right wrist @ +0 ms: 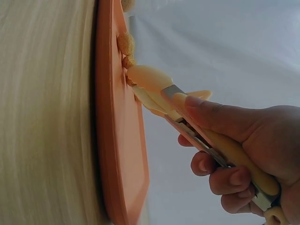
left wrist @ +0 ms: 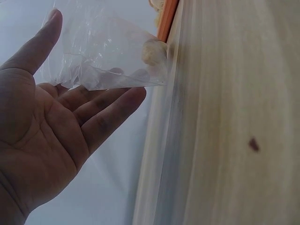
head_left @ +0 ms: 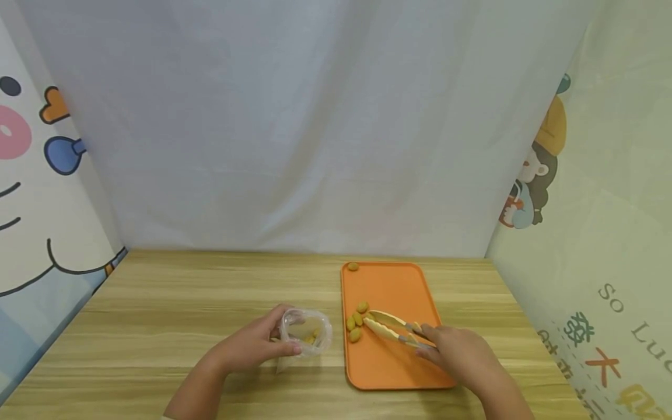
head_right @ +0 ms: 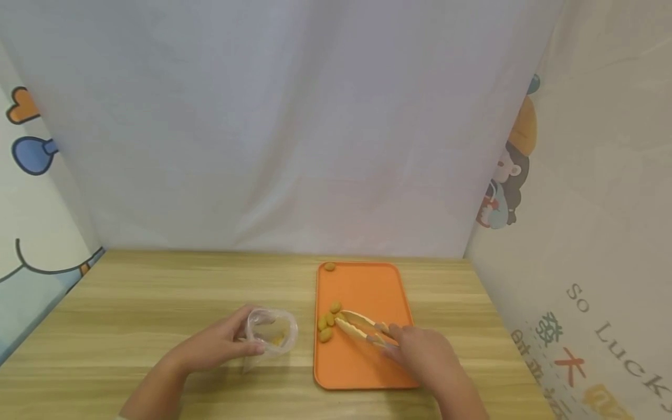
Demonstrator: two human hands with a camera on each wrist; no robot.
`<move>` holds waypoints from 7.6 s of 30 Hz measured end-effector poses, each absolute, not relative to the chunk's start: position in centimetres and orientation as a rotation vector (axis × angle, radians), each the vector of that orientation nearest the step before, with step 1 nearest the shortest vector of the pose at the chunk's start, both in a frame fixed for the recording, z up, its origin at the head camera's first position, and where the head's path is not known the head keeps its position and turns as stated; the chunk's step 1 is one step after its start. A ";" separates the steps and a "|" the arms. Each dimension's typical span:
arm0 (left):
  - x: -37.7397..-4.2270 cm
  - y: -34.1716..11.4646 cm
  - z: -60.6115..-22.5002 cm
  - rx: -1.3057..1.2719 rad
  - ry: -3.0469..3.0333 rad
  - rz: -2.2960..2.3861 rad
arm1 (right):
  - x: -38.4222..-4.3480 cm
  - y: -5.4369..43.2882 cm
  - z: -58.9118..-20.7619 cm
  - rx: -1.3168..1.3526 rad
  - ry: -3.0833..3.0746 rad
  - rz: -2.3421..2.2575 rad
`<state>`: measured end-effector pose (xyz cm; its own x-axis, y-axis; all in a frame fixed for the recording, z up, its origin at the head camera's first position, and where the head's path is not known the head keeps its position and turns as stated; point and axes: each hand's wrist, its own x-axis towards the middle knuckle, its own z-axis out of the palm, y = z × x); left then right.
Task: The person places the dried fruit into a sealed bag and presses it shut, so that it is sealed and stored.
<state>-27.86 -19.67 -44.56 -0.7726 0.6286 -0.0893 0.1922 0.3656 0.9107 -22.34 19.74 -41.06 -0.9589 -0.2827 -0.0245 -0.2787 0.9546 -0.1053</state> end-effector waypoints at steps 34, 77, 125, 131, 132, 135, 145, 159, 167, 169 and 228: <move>-28.2 -19.3 -45.3 0.707 2.255 1.336 | -21.8 17.7 -40.9 -1.121 3.350 -0.233; -28.1 -19.0 -45.2 0.761 2.285 1.313 | -21.2 17.3 -40.3 -0.952 3.243 -0.466; -28.2 -19.2 -45.5 0.720 2.284 1.304 | -22.6 20.3 -39.8 -0.235 2.958 -0.344; -28.1 -19.2 -45.3 0.718 2.270 1.313 | -22.5 20.1 -40.0 -0.215 2.916 -0.337; -28.1 -19.2 -45.2 0.720 2.270 1.313 | -22.5 20.1 -40.0 -0.211 2.908 -0.339; -28.1 -19.2 -45.1 0.723 2.268 1.314 | -22.4 20.0 -40.0 -0.197 2.879 -0.346; -27.9 -19.2 -44.8 0.733 2.273 1.314 | -22.0 19.5 -39.4 -0.231 2.883 -0.329; -27.9 -19.3 -45.0 0.721 2.264 1.313 | -21.6 18.9 -39.9 -0.333 2.947 -0.261; -27.9 -19.3 -44.9 0.718 2.276 1.306 | -21.6 18.8 -40.0 -0.396 2.972 -0.233; -27.8 -19.3 -44.8 0.717 2.279 1.302 | -21.6 18.7 -40.0 -0.396 2.969 -0.234; -27.8 -19.4 -44.9 0.719 2.272 1.307 | -21.4 18.5 -39.4 -0.444 3.018 -0.214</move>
<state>-27.77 -19.38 -44.93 -0.7780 0.6202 -0.1006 0.2248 0.4243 0.8772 -21.36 18.51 -39.37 -0.9545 -0.2917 -0.0623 -0.2800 0.9482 -0.1502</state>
